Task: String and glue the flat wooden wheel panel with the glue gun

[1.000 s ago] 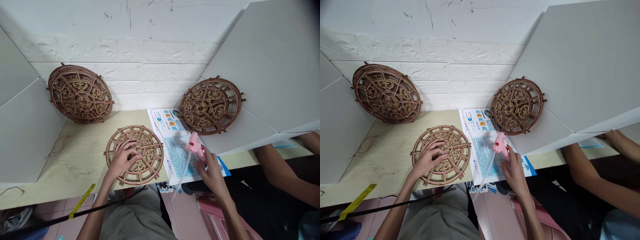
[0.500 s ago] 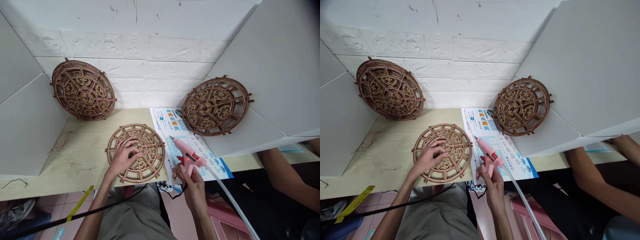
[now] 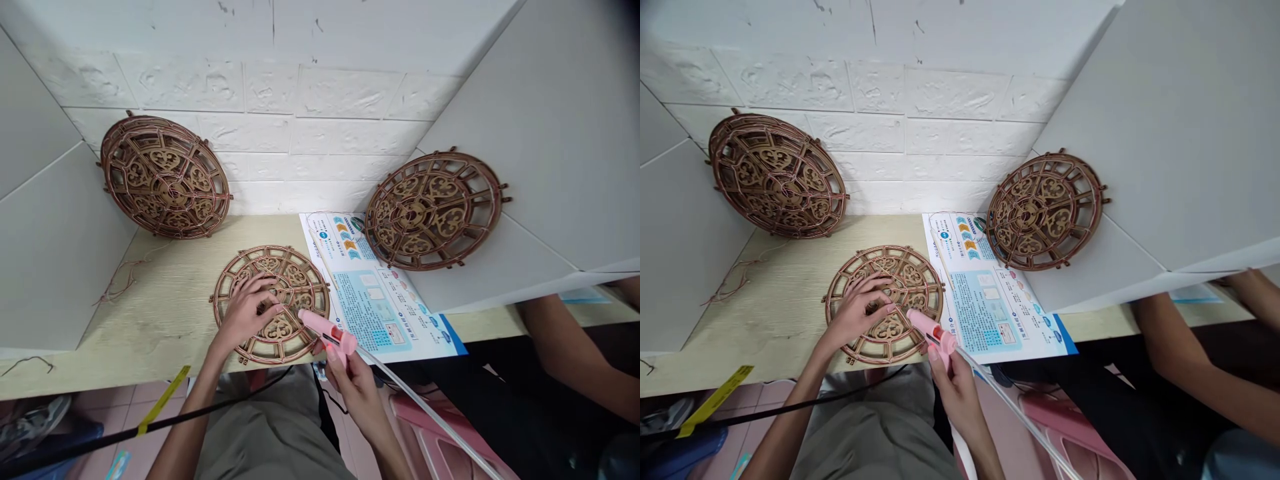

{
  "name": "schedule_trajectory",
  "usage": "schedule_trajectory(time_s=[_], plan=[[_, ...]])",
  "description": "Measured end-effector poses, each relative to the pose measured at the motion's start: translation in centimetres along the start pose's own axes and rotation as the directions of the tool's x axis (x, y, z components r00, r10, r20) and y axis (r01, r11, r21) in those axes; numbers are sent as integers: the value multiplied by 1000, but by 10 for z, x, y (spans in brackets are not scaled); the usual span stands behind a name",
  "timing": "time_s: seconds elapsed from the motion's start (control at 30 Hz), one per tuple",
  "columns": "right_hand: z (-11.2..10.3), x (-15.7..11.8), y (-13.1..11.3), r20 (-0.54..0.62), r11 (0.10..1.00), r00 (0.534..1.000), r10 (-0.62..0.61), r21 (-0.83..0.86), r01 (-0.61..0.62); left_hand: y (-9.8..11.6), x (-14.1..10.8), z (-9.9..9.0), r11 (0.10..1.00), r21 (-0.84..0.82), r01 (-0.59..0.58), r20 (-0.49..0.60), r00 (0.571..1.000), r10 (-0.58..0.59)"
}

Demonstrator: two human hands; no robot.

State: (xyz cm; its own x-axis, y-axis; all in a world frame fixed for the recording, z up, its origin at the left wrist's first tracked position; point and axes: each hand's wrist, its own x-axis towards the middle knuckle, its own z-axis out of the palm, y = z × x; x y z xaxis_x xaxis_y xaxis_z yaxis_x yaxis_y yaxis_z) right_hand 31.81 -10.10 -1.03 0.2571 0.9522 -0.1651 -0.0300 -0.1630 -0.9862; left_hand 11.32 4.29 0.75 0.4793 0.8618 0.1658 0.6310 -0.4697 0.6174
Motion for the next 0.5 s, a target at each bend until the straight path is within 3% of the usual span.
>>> schedule_trajectory(time_s=[0.2, 0.5], plan=[[4, 5, 4, 11, 999, 1000, -21, -35, 21, 0, 0, 0, 1000, -13, -10, -4, 1000, 10], [4, 9, -14, 58, 998, 998, 2, -67, 2, 0, -1, 1, 1000, -2, -11, -4, 1000, 11]])
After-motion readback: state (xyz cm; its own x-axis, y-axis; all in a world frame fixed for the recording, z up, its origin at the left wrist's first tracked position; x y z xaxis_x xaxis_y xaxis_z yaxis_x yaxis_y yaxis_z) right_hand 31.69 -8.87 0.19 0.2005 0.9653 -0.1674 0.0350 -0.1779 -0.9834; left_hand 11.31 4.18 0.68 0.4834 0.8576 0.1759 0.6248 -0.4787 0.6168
